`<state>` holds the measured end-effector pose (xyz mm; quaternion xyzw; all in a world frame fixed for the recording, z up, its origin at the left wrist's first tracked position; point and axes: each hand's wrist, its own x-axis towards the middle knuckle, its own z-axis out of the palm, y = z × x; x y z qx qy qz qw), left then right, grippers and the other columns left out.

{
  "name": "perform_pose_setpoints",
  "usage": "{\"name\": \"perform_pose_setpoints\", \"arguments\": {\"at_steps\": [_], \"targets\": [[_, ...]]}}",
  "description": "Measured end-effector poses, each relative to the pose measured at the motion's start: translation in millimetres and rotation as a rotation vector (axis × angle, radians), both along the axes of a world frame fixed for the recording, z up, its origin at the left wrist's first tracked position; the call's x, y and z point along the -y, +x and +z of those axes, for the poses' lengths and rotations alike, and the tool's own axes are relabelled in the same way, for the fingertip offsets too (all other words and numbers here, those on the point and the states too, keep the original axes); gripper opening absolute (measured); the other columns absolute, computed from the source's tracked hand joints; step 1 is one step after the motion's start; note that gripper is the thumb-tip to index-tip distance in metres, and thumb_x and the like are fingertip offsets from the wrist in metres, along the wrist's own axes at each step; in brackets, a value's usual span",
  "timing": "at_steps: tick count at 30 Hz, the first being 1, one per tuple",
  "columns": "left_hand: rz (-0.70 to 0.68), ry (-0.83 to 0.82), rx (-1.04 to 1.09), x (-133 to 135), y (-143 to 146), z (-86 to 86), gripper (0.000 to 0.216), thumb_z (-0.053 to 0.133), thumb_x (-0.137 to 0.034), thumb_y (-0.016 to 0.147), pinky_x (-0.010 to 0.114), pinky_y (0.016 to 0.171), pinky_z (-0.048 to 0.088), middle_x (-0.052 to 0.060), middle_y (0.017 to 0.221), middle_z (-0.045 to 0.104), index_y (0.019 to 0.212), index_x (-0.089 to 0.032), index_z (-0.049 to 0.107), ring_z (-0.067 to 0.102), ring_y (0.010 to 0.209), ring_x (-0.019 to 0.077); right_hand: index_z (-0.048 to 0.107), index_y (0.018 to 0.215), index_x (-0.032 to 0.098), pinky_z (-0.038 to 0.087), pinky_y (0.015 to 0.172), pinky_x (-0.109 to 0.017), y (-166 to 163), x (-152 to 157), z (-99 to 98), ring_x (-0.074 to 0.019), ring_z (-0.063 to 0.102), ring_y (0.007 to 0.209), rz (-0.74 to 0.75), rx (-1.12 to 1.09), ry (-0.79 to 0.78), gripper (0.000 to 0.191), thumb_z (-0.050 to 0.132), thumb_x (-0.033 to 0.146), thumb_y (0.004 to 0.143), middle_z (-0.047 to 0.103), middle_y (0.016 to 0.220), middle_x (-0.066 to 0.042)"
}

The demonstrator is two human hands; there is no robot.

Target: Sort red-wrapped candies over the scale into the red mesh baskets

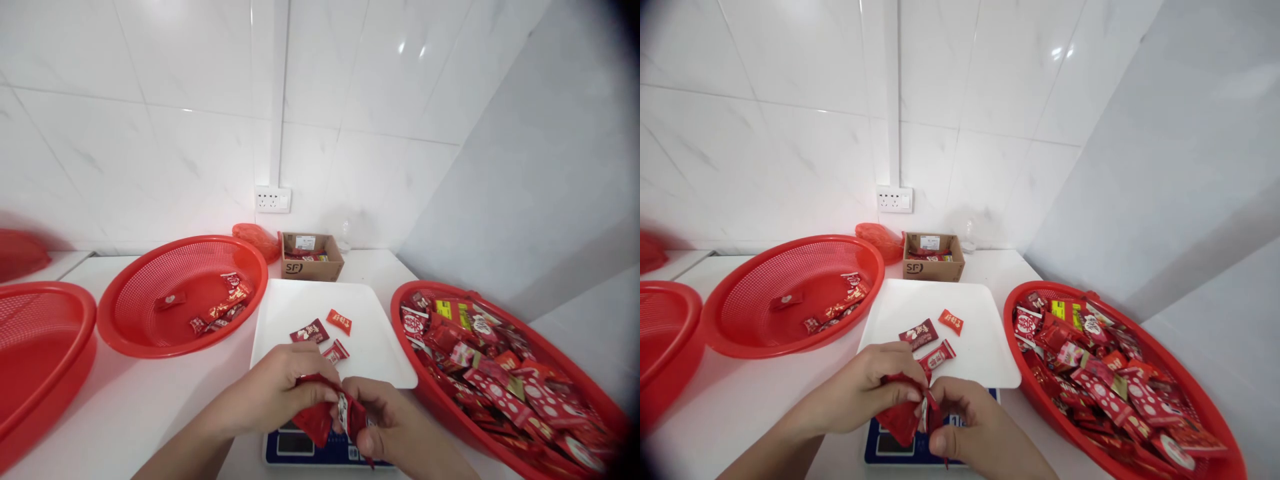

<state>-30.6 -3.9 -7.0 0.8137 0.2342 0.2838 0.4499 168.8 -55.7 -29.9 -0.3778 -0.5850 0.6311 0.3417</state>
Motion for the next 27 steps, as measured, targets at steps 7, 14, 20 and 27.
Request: {"name": "perform_pose_setpoints", "arguments": {"at_steps": [7, 14, 20, 27], "targets": [[0.303, -0.145, 0.192, -5, -6, -1.3, 0.011, 0.059, -0.025, 0.083, 0.023, 0.066, 0.044, 0.001, 0.075, 0.062, 0.079, -0.018, 0.066, 0.056, 0.069, 0.0125, 0.055, 0.076, 0.021, 0.042, 0.064, -0.026, 25, -5, -4.3, -0.0164, 0.051, 0.071, -0.374, 0.307, 0.271, 0.034, 0.059, 0.055, 0.077, 0.055, 0.073, 0.001], [0.504, -0.436, 0.507, -17, -16, -7.7, 0.019, 0.064, -0.037, 0.081, 0.020, 0.065, 0.046, 0.000, 0.087, 0.060, 0.090, -0.021, 0.062, 0.056, 0.075, 0.0117, 0.064, 0.098, 0.019, 0.046, 0.083, -0.040, 44, -22, -25.3, -0.0264, 0.059, 0.092, -0.678, 0.849, 0.406, 0.033, 0.053, 0.045, 0.081, 0.067, 0.097, -0.009], [0.389, -0.505, 0.504, -13, -15, -10.2, 0.029, 0.068, -0.029, 0.078, 0.020, 0.072, 0.049, -0.001, 0.098, 0.058, 0.106, -0.027, 0.058, 0.057, 0.084, 0.0113, 0.061, 0.117, 0.011, 0.039, 0.098, -0.050, 45, -31, -38.1, -0.0324, 0.051, 0.115, -0.725, 0.990, 0.603, 0.046, 0.050, 0.040, 0.084, 0.061, 0.119, -0.018], [0.218, -0.473, 0.327, -4, -2, -12.9, 0.037, 0.065, -0.026, 0.079, 0.027, 0.074, 0.051, 0.001, 0.104, 0.057, 0.115, -0.028, 0.056, 0.059, 0.088, 0.0153, 0.063, 0.108, 0.022, 0.049, 0.088, -0.041, 10, -16, -6.4, -0.0239, 0.062, 0.100, -0.417, 0.370, 0.373, 0.038, 0.047, 0.049, 0.088, 0.067, 0.110, -0.010]]}}
